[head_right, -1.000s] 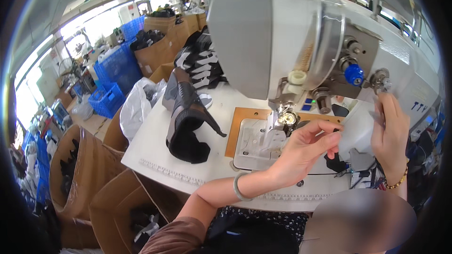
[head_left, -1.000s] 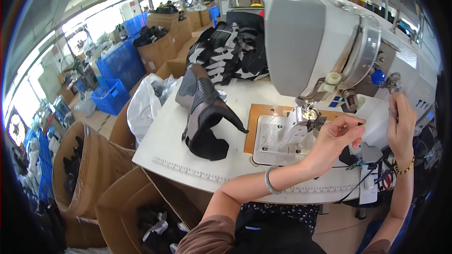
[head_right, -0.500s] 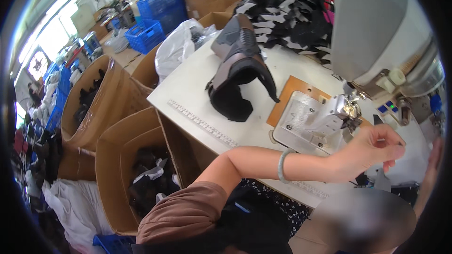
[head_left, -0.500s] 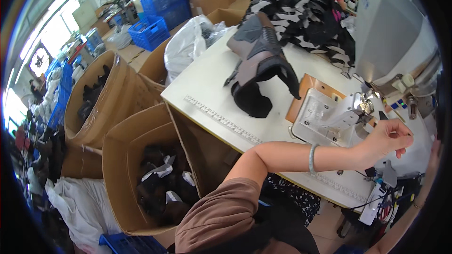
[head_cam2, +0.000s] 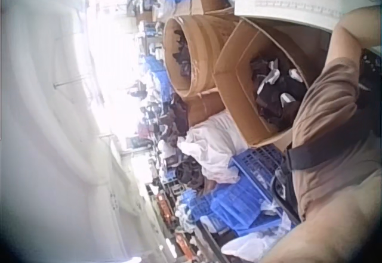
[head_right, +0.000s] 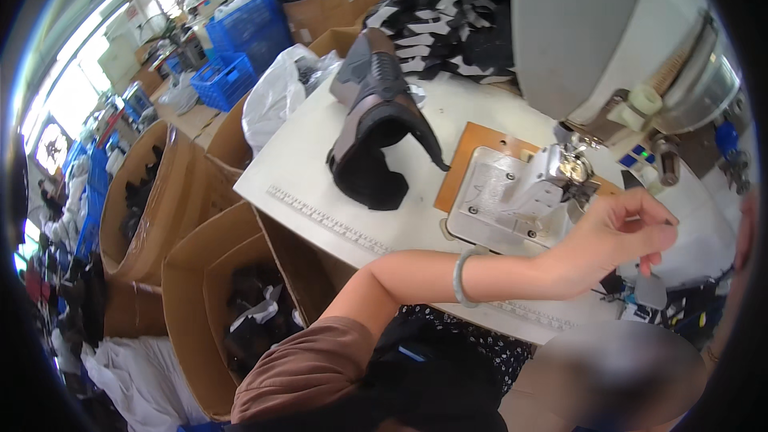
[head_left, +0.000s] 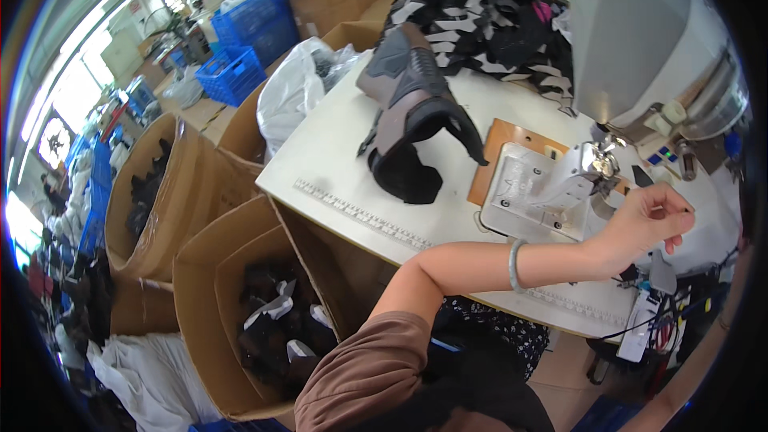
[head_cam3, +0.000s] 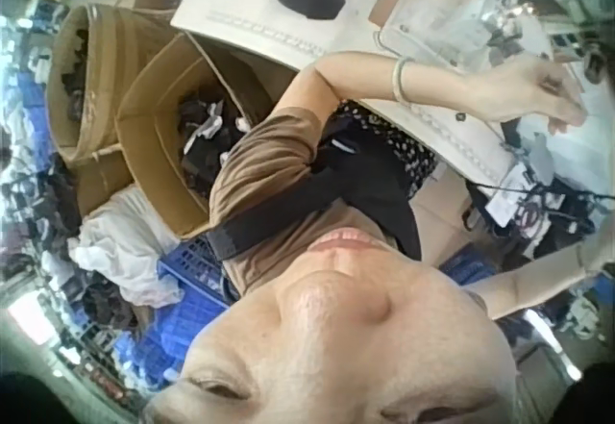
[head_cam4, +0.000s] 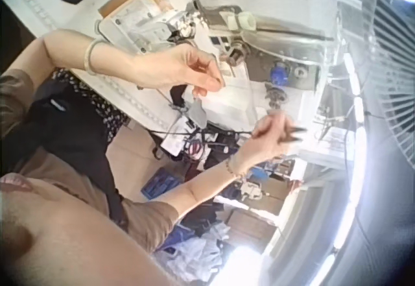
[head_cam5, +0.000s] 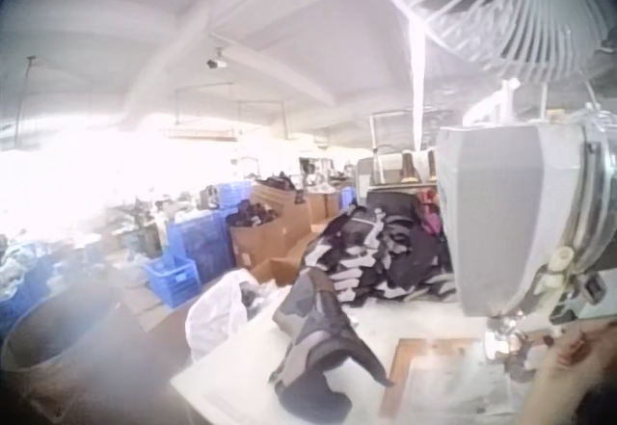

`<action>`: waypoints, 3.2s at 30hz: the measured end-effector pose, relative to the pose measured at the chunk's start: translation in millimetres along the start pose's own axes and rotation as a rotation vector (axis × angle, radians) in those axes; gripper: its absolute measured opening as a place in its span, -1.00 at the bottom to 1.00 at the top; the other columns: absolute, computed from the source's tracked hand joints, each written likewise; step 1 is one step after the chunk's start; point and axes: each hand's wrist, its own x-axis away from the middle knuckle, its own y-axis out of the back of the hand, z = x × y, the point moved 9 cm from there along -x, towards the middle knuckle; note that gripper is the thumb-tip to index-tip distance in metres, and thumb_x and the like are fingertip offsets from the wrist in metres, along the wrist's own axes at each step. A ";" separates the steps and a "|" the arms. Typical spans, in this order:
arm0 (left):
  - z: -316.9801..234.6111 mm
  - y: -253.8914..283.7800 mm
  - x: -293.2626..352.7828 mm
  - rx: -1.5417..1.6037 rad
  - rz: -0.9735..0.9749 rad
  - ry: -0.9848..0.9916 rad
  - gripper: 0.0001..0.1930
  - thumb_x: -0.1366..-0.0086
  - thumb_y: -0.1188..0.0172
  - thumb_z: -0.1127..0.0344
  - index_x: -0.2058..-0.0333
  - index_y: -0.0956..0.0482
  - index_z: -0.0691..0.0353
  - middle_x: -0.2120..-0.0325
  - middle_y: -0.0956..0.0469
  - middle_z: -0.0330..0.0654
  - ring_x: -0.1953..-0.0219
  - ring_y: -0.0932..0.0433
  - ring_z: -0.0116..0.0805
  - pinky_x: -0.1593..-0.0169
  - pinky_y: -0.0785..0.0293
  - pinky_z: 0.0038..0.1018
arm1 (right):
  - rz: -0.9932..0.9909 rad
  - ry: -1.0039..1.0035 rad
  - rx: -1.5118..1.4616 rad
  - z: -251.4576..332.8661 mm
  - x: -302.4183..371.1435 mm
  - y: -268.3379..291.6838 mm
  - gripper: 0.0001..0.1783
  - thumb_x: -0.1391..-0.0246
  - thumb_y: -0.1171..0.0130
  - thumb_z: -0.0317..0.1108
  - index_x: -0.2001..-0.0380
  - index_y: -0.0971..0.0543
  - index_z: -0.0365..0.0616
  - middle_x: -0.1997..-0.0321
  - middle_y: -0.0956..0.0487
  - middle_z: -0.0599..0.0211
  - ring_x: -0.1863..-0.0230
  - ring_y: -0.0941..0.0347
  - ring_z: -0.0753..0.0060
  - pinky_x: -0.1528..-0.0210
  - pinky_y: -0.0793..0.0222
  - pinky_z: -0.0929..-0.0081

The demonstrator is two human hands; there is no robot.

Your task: The person stitches pieces of a shoe upper using a sewing machine, trims thread with snips, winds thread onto a bobbin, and inserts the bobbin into the machine.

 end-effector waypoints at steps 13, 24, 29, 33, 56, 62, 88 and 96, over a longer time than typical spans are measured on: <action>-7.6 10.5 2.7 -0.043 -0.034 -0.010 -0.81 -0.18 -0.17 0.35 0.29 -0.44 0.31 0.49 -0.43 -0.28 0.50 -0.40 -0.56 0.38 -0.37 -0.60 | -0.242 0.275 -0.045 91.7 -20.7 0.7 -0.76 -0.16 0.06 -0.32 0.27 -0.43 -0.33 0.57 -0.29 0.48 0.62 -0.12 0.68 0.57 -0.05 0.66; -1.5 8.9 1.7 -0.044 -0.017 0.017 -0.81 -0.21 -0.13 0.36 0.24 -0.43 0.32 0.42 -0.42 -0.27 0.42 -0.40 -0.55 0.36 -0.35 -0.60 | -0.285 0.507 0.074 125.8 -19.6 9.1 -0.84 -0.14 0.05 -0.32 0.37 -0.44 -0.19 0.76 -0.21 0.58 0.80 0.03 0.76 0.70 0.13 0.76; 8.4 -3.1 -1.9 -0.006 0.023 0.056 -0.81 -0.22 -0.12 0.36 0.22 -0.43 0.30 0.40 -0.42 -0.28 0.41 -0.40 -0.54 0.35 -0.34 -0.59 | -0.019 -0.418 -0.533 -11.0 -13.2 11.5 -0.81 -0.13 0.03 -0.27 0.35 -0.44 -0.17 0.71 -0.25 0.56 0.75 -0.02 0.79 0.69 0.12 0.76; 3.6 10.0 0.8 -0.028 -0.022 0.023 -0.82 -0.22 -0.12 0.37 0.23 -0.44 0.29 0.41 -0.42 -0.28 0.41 -0.40 -0.55 0.35 -0.34 -0.60 | -0.185 0.168 -0.124 98.0 -27.1 16.0 -0.85 -0.10 0.04 -0.38 0.38 -0.44 -0.26 0.63 -0.32 0.34 0.67 -0.15 0.61 0.62 -0.08 0.62; -2.2 0.9 2.1 -0.197 -0.037 -0.008 -0.83 -0.23 -0.06 0.43 0.20 -0.44 0.31 0.41 -0.46 -0.26 0.41 -0.41 -0.53 0.32 -0.36 -0.56 | -0.156 0.141 -0.147 93.2 -17.7 12.1 -0.93 -0.02 0.01 -0.47 0.49 -0.40 -0.24 0.61 -0.29 0.10 0.63 -0.18 0.10 0.54 -0.17 0.42; -17.9 6.5 7.0 -0.406 -0.110 -0.155 -0.82 -0.21 -0.06 0.46 0.20 -0.44 0.33 0.35 -0.47 -0.17 0.40 -0.38 -0.49 0.33 -0.31 -0.56 | 0.025 -0.274 -0.926 70.5 -41.3 8.7 -0.78 -0.06 -0.06 -0.25 0.57 -0.46 -0.14 0.76 -0.27 0.57 0.72 -0.11 0.80 0.69 0.00 0.73; -30.0 -119.2 5.5 -1.165 0.245 -0.877 -0.62 0.08 -0.32 0.60 0.22 -0.46 0.43 0.30 -0.50 0.02 0.46 -0.46 -0.35 0.46 -0.42 -0.54 | 0.037 0.020 -0.591 3.2 -105.9 120.1 -0.76 -0.12 -0.04 -0.22 0.28 -0.51 -0.17 0.56 -0.44 0.57 0.67 -0.09 0.77 0.67 0.02 0.74; 47.4 -226.6 74.4 -1.083 1.046 -1.202 -0.76 -0.10 0.00 0.46 0.29 -0.42 0.55 0.29 -0.46 0.10 0.34 -0.46 -0.12 0.27 -0.41 -0.38 | -0.408 -0.339 -1.041 -14.5 -109.9 121.8 -0.86 -0.07 -0.08 -0.34 0.49 -0.46 -0.16 0.85 -0.17 0.61 0.87 0.04 0.74 0.84 0.17 0.70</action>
